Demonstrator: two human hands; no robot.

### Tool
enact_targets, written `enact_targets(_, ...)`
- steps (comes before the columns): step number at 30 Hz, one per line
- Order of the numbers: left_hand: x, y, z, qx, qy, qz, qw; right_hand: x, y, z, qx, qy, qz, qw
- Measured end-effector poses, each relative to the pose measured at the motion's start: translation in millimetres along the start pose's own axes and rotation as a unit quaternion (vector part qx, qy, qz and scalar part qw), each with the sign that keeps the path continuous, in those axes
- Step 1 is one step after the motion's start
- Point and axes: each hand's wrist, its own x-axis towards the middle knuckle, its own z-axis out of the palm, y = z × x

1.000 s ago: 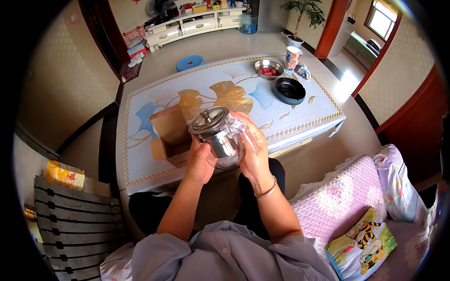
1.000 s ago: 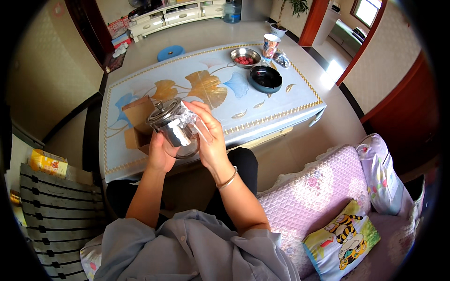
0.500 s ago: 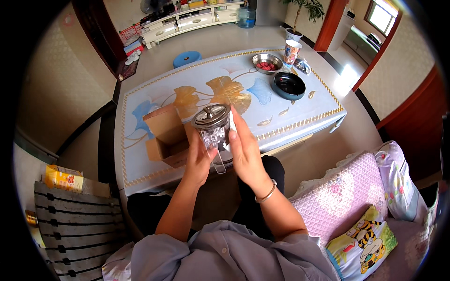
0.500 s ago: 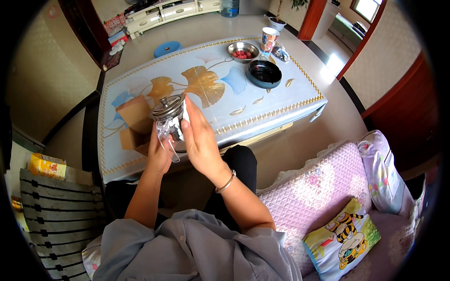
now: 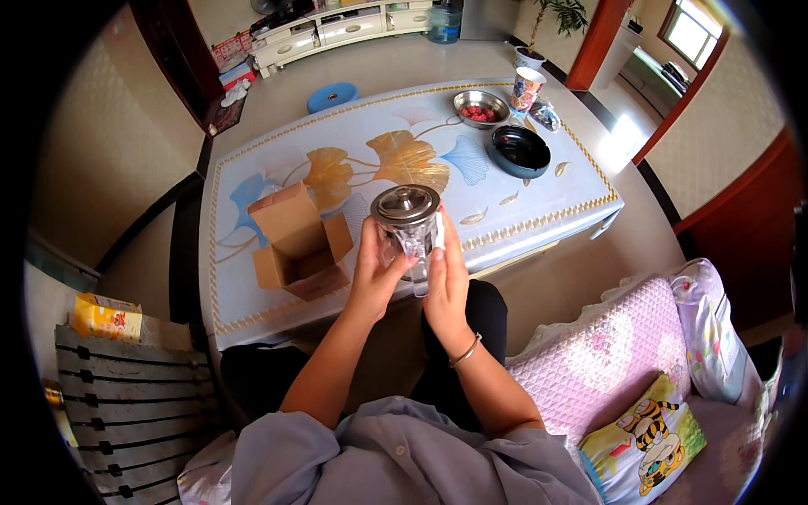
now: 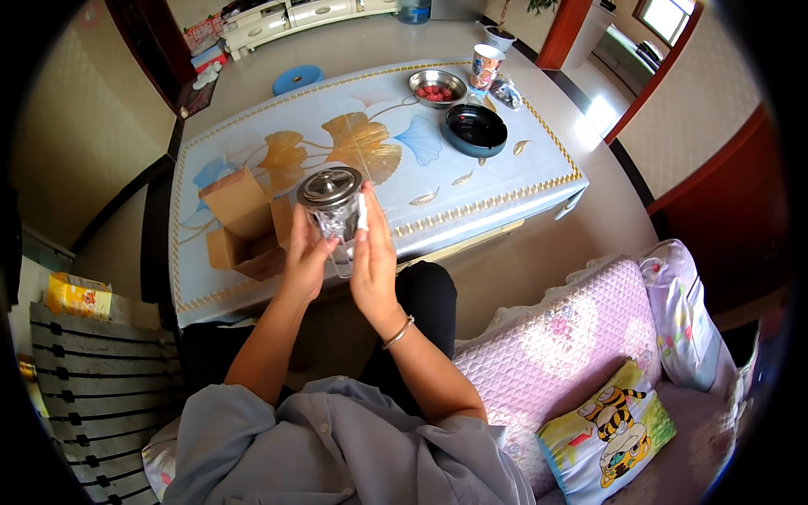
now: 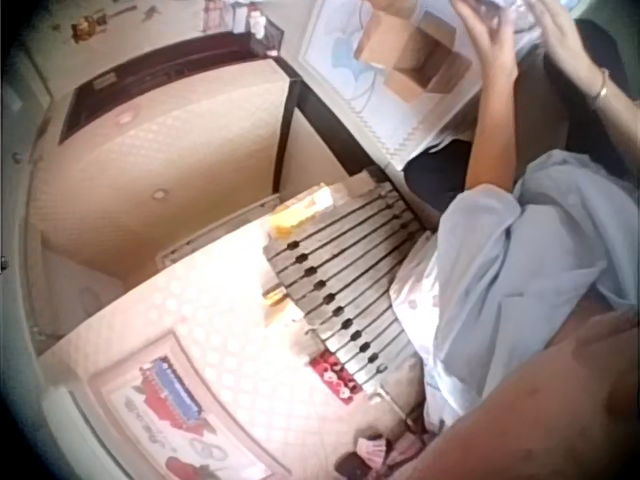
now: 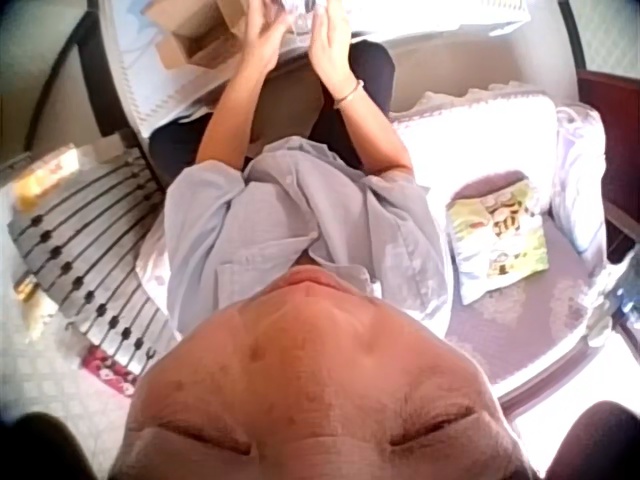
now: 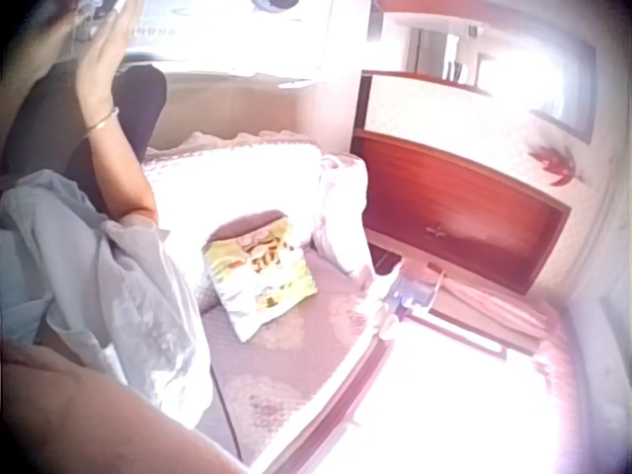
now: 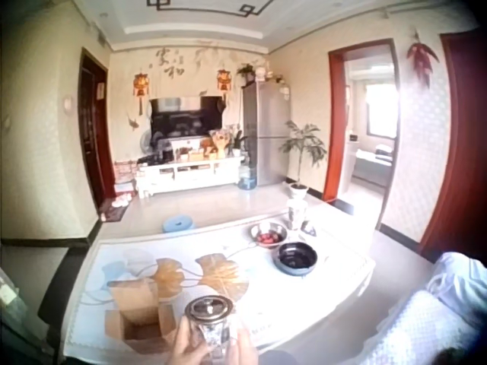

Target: The person retrieves a small box from under a sofa, then places a glass jar wrapped in plastic into the box. The person closes the box and places it back under the sofa.

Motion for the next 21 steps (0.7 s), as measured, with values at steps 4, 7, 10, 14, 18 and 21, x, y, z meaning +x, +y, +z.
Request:
enact_targets(4,11.1,-52.6,-19.9,0.047,-0.004,-0.007,0.999,9.3,44.1,-8.7,0.042,0.015,0.104,0.994)
enact_targets(7,21.6,-92.2,-28.8,0.128,0.016,0.007,0.992,13.3,97.6,-29.2,0.049,0.057,0.177,0.981)
enact_targets(10,29.3,-117.9,-30.2,0.21,0.053,0.027,0.976,16.4,124.7,-53.2,-0.091,0.101,0.091,0.987)
enact_targets(14,29.4,-141.2,-44.1,0.276,0.058,0.006,0.959,14.6,133.7,-66.7,-0.187,0.075,0.104,0.974)
enact_targets(18,30.5,-149.2,-52.8,0.337,0.044,-0.024,0.94,20.8,135.4,-65.4,-0.206,0.064,0.072,0.974)
enact_targets(21,29.7,-139.0,-50.4,0.406,0.042,0.001,0.913,24.1,139.6,-63.6,-0.135,0.082,0.181,0.971)
